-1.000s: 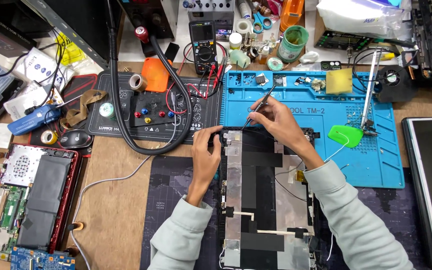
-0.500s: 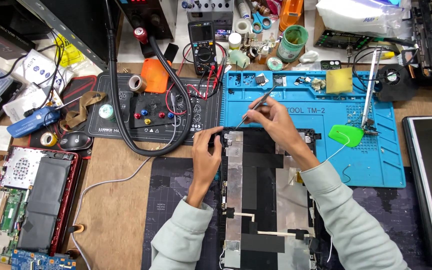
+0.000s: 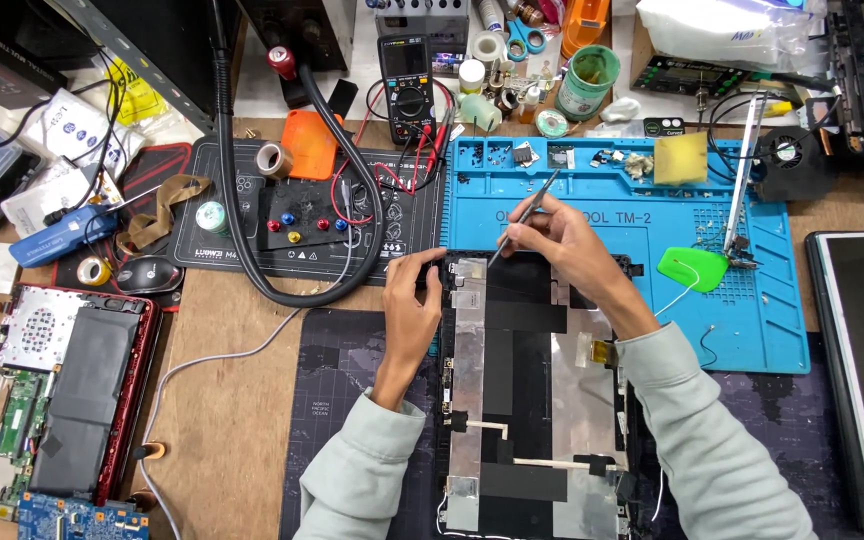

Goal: Routing and securing antenna wires within a laptop screen assembly using a small precision tool.

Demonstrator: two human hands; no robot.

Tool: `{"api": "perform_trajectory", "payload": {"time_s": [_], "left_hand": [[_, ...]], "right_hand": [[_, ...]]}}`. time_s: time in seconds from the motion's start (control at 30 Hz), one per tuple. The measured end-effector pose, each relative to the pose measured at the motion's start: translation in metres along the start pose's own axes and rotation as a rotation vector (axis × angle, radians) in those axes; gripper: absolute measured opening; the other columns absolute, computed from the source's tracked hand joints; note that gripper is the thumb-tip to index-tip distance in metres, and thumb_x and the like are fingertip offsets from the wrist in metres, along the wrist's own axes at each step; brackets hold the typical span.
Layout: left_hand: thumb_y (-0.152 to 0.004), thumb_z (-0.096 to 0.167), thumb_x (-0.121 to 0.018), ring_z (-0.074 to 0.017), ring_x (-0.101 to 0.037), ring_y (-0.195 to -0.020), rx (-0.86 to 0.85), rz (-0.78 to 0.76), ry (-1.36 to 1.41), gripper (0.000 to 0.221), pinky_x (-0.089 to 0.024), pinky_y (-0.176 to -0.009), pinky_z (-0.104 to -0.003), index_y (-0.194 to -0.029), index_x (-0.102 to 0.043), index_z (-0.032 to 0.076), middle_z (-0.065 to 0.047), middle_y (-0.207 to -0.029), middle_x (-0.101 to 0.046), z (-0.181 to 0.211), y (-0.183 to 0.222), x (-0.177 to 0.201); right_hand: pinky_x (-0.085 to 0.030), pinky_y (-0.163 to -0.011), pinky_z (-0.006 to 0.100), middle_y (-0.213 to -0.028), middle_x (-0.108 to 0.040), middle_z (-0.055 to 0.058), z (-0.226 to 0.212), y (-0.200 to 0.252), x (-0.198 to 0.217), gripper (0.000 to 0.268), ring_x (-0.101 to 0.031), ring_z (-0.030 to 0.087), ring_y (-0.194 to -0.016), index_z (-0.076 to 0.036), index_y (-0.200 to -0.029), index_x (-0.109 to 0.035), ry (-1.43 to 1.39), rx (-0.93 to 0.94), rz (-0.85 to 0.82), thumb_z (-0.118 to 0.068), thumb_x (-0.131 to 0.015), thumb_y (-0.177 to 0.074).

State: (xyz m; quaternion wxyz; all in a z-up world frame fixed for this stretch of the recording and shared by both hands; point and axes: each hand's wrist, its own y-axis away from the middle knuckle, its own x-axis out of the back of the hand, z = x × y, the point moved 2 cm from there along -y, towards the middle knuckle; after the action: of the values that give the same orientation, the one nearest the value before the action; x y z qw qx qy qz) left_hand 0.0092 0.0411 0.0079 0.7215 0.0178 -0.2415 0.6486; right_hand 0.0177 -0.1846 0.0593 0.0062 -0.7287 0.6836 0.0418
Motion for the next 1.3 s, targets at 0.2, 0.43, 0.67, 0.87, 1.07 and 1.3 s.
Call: {"api": "perform_trajectory", "payload": {"time_s": [0.2,0.43,0.67,0.87,1.07,1.3], "left_hand": [[-0.100,-0.001,-0.055,-0.0244,-0.061,-0.110,-0.016,0.000,-0.014,0.031,-0.047,-0.100,-0.041,-0.121,-0.071,0.014,-0.006,-0.110,-0.073,0.000,0.000,0.000],[-0.099,-0.002,-0.055,-0.0241,-0.062,-0.109,-0.013,0.001,-0.009,0.031,-0.047,-0.100,-0.041,-0.121,-0.071,0.014,-0.006,-0.110,-0.073,-0.001,0.001,0.000],[-0.100,-0.002,-0.055,-0.0254,-0.062,-0.113,-0.013,0.004,-0.005,0.031,-0.047,-0.102,-0.041,-0.122,-0.071,0.012,-0.007,-0.111,-0.073,0.000,0.003,0.000],[-0.100,0.000,-0.055,-0.0328,-0.060,-0.120,0.009,-0.038,0.015,0.029,-0.047,-0.105,-0.046,-0.124,-0.069,0.008,-0.012,-0.116,-0.072,0.020,0.016,0.007],[-0.101,0.004,-0.055,-0.0329,-0.061,-0.116,-0.048,-0.097,-0.111,0.025,-0.046,-0.102,-0.047,-0.122,-0.069,0.009,-0.014,-0.116,-0.069,0.052,0.047,0.005],[-0.099,0.015,-0.063,-0.0291,-0.067,-0.105,-0.009,-0.316,0.019,0.021,-0.051,-0.095,-0.041,-0.117,-0.074,0.014,-0.009,-0.107,-0.074,0.081,0.079,-0.024]], "right_hand": [[-0.063,-0.083,0.036,-0.086,-0.072,0.015,0.001,0.006,0.001,0.017,-0.076,0.023,-0.080,0.001,-0.110,-0.063,-0.009,0.000,-0.086,-0.004,-0.069,-0.095],[-0.064,-0.083,0.031,-0.091,-0.072,0.011,0.008,0.006,0.009,0.020,-0.077,0.020,-0.084,0.000,-0.116,-0.059,-0.106,-0.026,0.020,-0.008,-0.066,-0.099],[-0.064,-0.086,0.036,-0.100,-0.069,0.014,0.000,0.014,0.035,0.021,-0.075,0.023,-0.091,-0.006,-0.121,-0.053,-0.030,0.004,0.265,-0.014,-0.061,-0.104],[-0.060,-0.071,0.034,-0.082,-0.060,0.009,0.002,0.053,0.085,0.018,-0.070,0.022,-0.072,-0.008,-0.115,-0.055,-0.045,-0.033,0.251,-0.019,-0.051,-0.102],[-0.053,-0.059,0.035,-0.066,-0.061,0.011,-0.047,0.127,0.069,0.021,-0.057,0.020,-0.058,-0.002,-0.104,-0.070,0.425,-0.204,-0.025,-0.012,-0.056,-0.092],[-0.048,-0.062,0.035,-0.061,-0.060,0.006,-0.062,0.159,0.023,0.023,-0.053,0.016,-0.062,-0.006,-0.080,-0.066,0.639,-0.189,-0.215,-0.024,-0.076,-0.092]]}}
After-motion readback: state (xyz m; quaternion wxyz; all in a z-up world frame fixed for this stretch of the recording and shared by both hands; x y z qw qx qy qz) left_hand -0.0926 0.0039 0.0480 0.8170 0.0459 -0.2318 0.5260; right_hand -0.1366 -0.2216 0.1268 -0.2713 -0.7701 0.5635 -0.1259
